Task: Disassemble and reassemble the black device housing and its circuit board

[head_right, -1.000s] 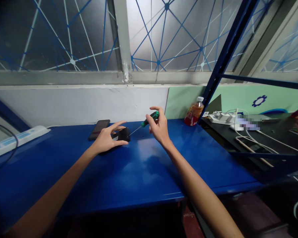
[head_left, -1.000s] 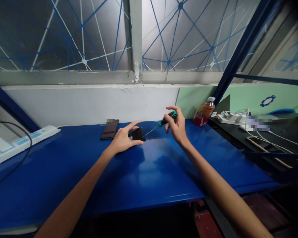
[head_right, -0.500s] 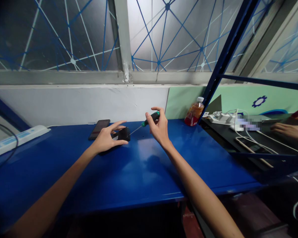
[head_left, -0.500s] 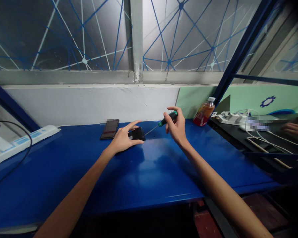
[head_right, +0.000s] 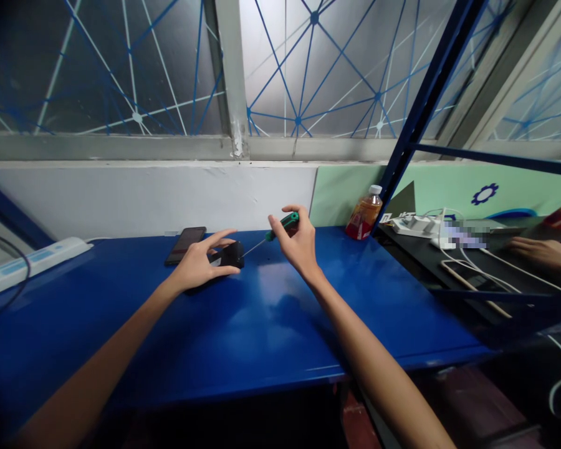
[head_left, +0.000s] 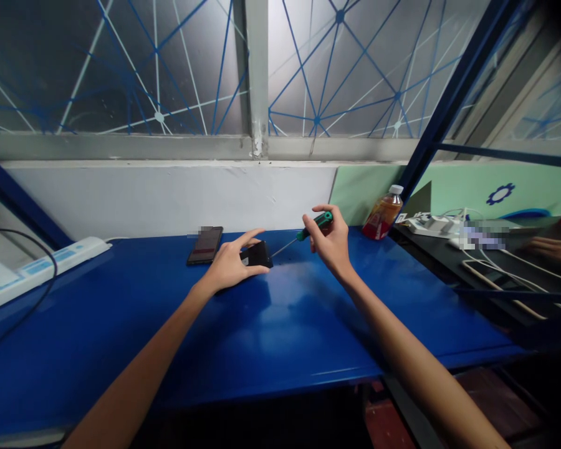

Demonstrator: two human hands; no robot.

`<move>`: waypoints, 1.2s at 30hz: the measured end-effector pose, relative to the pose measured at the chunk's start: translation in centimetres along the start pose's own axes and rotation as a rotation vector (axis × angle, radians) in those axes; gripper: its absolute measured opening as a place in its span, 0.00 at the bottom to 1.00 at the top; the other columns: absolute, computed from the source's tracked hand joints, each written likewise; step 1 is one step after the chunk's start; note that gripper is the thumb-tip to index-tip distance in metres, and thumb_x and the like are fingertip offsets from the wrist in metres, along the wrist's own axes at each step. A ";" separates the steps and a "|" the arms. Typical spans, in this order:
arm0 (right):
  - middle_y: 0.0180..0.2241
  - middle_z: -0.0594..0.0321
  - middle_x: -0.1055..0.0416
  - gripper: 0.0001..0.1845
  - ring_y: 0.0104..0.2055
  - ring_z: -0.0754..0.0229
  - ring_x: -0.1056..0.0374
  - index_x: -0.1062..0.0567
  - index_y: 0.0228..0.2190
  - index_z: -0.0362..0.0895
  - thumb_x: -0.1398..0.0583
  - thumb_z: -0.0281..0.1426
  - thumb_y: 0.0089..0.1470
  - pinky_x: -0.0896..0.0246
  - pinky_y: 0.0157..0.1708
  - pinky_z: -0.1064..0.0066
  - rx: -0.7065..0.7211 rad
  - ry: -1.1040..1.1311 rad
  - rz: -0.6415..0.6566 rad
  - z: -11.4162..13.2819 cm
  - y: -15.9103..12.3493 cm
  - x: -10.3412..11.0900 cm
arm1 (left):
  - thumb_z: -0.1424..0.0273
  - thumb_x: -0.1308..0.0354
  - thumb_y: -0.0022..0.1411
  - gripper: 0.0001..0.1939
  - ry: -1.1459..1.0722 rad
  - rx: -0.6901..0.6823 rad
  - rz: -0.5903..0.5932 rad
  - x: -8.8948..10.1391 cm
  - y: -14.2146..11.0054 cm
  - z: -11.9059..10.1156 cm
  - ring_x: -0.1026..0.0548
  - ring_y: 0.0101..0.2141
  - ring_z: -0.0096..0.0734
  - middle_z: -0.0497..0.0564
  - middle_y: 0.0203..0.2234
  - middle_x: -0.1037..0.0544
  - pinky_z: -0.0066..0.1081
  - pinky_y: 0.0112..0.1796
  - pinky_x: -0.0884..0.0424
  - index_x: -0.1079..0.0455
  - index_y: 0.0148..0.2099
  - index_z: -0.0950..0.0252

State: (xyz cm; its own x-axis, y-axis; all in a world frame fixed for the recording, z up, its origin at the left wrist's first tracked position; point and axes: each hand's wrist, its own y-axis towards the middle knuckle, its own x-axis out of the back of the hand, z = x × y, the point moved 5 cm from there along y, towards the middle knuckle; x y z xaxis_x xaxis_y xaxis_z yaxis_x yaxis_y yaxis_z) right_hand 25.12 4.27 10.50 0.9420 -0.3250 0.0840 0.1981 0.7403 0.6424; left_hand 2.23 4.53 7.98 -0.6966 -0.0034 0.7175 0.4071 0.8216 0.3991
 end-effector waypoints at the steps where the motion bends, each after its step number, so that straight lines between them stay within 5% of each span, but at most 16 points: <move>1: 0.18 0.75 0.39 0.17 0.14 0.69 0.40 0.34 0.42 0.46 0.39 0.41 0.54 0.44 0.15 0.76 -0.004 0.030 0.020 -0.2 0.0 -0.1 | 0.59 0.32 0.50 0.40 -0.001 0.001 0.000 0.0 0.0 0.0 0.26 0.50 0.44 0.53 0.49 0.24 0.43 0.49 0.30 0.41 0.63 0.53; 12: 0.23 0.72 0.36 0.21 0.15 0.69 0.40 0.35 0.44 0.47 0.38 0.42 0.52 0.45 0.14 0.76 0.001 -0.014 0.021 0.0 0.2 -0.1 | 0.57 0.33 0.50 0.40 0.024 0.002 0.029 -0.1 0.0 0.0 0.27 0.51 0.46 0.54 0.51 0.25 0.44 0.49 0.31 0.42 0.64 0.53; 20: 0.24 0.67 0.32 0.16 0.23 0.63 0.34 0.31 0.41 0.45 0.39 0.40 0.52 0.36 0.27 0.70 0.071 -0.350 -0.115 -1.5 0.9 1.2 | 0.51 0.36 0.52 0.39 0.306 0.022 0.232 -1.9 -0.3 0.6 0.27 0.50 0.54 0.54 0.55 0.28 0.46 0.45 0.30 0.41 0.64 0.51; 27: 0.20 0.66 0.31 0.18 0.23 0.59 0.32 0.29 0.43 0.45 0.41 0.42 0.53 0.42 0.27 0.70 0.101 -0.658 -0.025 -3.6 0.5 0.0 | 0.49 0.40 0.55 0.39 0.465 0.019 0.285 -3.1 -0.6 1.4 0.27 0.48 0.54 0.58 0.51 0.25 0.44 0.44 0.30 0.42 0.65 0.56; 36: 0.19 0.65 0.32 0.21 0.21 0.59 0.35 0.29 0.44 0.44 0.43 0.44 0.54 0.49 0.24 0.72 0.129 -0.757 -0.012 -4.0 0.4 -0.1 | 0.53 0.44 0.59 0.34 0.369 -0.021 0.309 -2.6 -0.9 1.4 0.30 0.52 0.52 0.57 0.56 0.30 0.44 0.48 0.33 0.43 0.65 0.53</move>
State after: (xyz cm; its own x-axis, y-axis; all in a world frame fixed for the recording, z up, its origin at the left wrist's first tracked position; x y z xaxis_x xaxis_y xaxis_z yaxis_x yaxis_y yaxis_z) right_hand 26.18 6.97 7.67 0.4884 -0.6813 0.5452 0.1299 0.6746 0.7267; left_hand 2.90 4.62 4.97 -0.2862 0.0338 0.9576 0.5768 0.8041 0.1440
